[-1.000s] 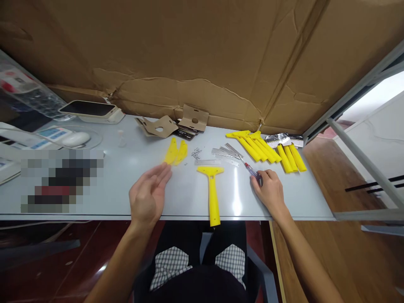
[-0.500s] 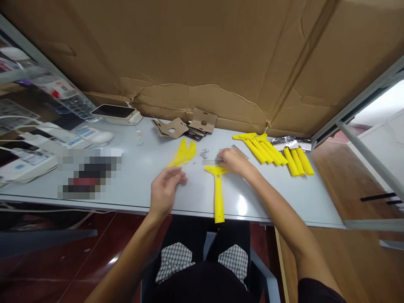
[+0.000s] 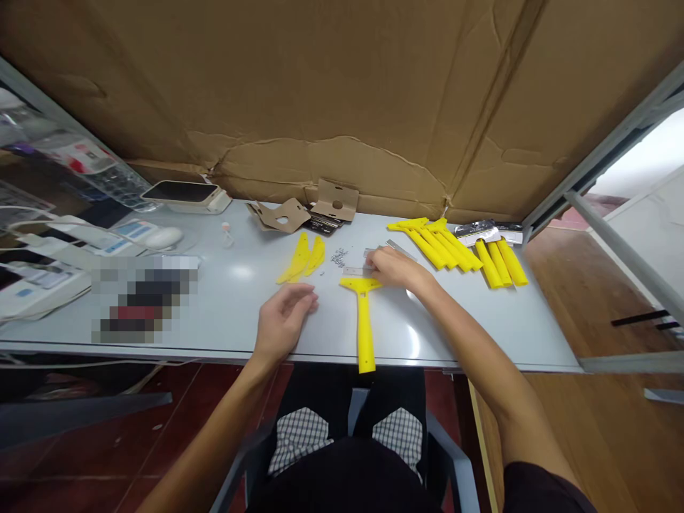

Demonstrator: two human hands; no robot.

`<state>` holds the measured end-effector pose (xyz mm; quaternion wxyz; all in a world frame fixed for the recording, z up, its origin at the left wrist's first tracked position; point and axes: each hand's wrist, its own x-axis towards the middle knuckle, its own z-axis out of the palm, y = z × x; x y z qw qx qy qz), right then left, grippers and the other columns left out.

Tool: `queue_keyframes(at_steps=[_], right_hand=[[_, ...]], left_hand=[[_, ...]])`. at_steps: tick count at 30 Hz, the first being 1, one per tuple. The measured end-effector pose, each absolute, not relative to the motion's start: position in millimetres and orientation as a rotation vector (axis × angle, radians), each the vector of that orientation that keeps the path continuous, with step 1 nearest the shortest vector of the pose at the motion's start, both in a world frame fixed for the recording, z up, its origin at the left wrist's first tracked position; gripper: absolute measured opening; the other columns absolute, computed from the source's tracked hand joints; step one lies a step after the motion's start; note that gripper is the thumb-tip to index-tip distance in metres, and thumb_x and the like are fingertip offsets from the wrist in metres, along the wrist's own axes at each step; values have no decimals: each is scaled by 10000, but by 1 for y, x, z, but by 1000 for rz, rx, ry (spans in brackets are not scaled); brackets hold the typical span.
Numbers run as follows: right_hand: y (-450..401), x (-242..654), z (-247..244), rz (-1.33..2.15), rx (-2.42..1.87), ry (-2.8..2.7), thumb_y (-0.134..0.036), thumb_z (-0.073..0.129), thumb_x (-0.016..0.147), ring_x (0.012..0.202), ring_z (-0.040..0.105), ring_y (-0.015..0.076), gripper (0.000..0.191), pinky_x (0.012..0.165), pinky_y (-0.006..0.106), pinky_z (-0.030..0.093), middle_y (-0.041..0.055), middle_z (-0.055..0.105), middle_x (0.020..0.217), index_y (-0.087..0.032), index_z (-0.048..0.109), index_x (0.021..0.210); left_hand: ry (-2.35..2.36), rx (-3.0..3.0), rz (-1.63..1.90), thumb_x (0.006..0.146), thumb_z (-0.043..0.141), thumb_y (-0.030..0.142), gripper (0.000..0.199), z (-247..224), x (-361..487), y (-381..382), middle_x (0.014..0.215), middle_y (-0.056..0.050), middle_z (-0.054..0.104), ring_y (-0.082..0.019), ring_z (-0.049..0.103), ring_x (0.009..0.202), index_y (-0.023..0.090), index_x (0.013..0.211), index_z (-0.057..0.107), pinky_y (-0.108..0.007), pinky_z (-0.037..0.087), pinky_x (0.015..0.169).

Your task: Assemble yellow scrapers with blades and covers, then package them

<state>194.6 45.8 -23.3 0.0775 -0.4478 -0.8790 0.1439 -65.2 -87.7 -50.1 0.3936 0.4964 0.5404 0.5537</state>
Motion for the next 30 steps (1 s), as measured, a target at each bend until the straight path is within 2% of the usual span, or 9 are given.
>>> queue_keyframes(at_steps=[6, 11, 14, 17, 20, 23, 27, 30], right_hand=[[46, 194, -18, 554, -1257, -2648, -139, 659, 821, 949, 622, 259, 182, 774, 352, 432, 89, 730, 960, -215, 780, 932], [31, 203, 1, 601, -1222, -2527, -225, 627, 946, 918, 627, 236, 165, 812, 365, 461, 83, 747, 957, -202, 791, 949], [25, 213, 7, 755, -1205, -2348, -331, 649, 973, 793, 622, 194, 201, 764, 359, 473, 55, 744, 885, -195, 791, 1009], [23, 220, 0, 1100, -1207, -2046, -393, 762, 881, 733, 631, 187, 250, 704, 355, 494, 42, 729, 810, -184, 781, 1017], [21, 223, -14, 1332, -1219, -1856, -416, 840, 799, 739, 654, 190, 294, 696, 357, 517, 37, 735, 800, -193, 773, 979], [18, 222, -22, 1414, -1239, -1768, -419, 883, 750, 736, 652, 180, 316, 706, 354, 526, 34, 736, 793, -192, 779, 944], [13, 219, -22, 1511, -1259, -1645, -396, 918, 712, 650, 576, 137, 306, 625, 320, 463, 8, 678, 724, -184, 772, 877], [10, 217, -18, 1597, -1251, -1546, -389, 924, 713, 599, 499, 112, 289, 568, 299, 380, -20, 630, 682, -191, 751, 833]], left_hand=[[1440, 1391, 1357, 909, 695, 380, 204, -51, -67, -88, 928, -88, 778, -233, 740, 804, 197, 992, 726, -390, 613, 786], [1517, 1622, 1205, 841, 759, 348, 203, -43, -67, -74, 852, -42, 750, -175, 542, 572, 221, 996, 790, -405, 531, 759], [1566, 1845, 992, 843, 782, 399, 352, -39, -63, -61, 895, -65, 750, -238, 603, 675, 234, 1153, 801, -434, 516, 801], [1582, 2064, 732, 885, 750, 425, 411, -39, -57, -49, 958, -114, 739, -333, 663, 846, 228, 1244, 780, -450, 508, 797], [1535, 2108, 655, 886, 745, 361, 283, -40, -53, -38, 976, -114, 732, -322, 665, 844, 246, 1139, 798, -429, 501, 792], [1476, 2141, 589, 861, 763, 325, 174, -36, -53, -27, 965, -89, 732, -299, 663, 873, 241, 1013, 780, -410, 503, 820], [1322, 2197, 370, 877, 753, 359, 177, -21, -59, -11, 1043, -94, 750, -301, 673, 981, 210, 970, 734, -441, 522, 898], [1231, 1960, 291, 859, 780, 377, 211, -12, -62, 0, 911, -75, 759, -267, 707, 853, 204, 960, 713, -422, 562, 818]])
